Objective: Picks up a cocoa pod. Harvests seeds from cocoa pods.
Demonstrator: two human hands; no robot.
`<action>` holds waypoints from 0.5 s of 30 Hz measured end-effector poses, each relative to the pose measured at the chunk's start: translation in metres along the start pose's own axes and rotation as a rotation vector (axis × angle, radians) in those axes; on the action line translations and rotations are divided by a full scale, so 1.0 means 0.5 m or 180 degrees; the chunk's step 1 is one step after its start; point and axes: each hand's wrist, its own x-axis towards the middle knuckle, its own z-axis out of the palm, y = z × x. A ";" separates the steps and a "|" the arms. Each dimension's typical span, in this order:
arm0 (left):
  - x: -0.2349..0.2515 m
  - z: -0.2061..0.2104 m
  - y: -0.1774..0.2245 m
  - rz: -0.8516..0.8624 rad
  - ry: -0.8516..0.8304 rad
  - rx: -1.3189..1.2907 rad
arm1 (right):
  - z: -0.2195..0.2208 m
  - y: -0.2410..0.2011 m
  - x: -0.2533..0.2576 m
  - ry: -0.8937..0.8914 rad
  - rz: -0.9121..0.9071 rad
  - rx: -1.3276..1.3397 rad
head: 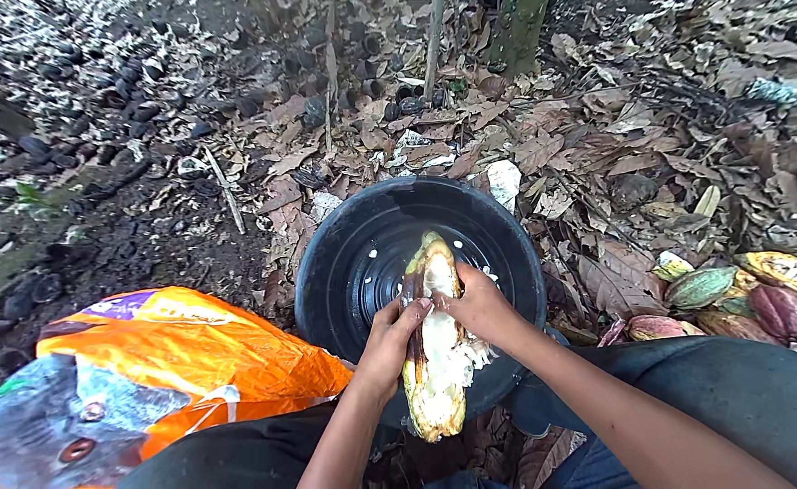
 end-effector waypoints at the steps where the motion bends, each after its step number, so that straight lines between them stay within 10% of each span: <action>1: 0.000 0.002 -0.001 0.0001 -0.0029 0.0001 | -0.001 0.005 0.006 0.0146 -0.0067 0.0005; 15: 0.002 0.010 -0.004 -0.0113 0.0121 -0.0028 | 0.004 0.008 -0.006 0.0113 0.0048 0.0493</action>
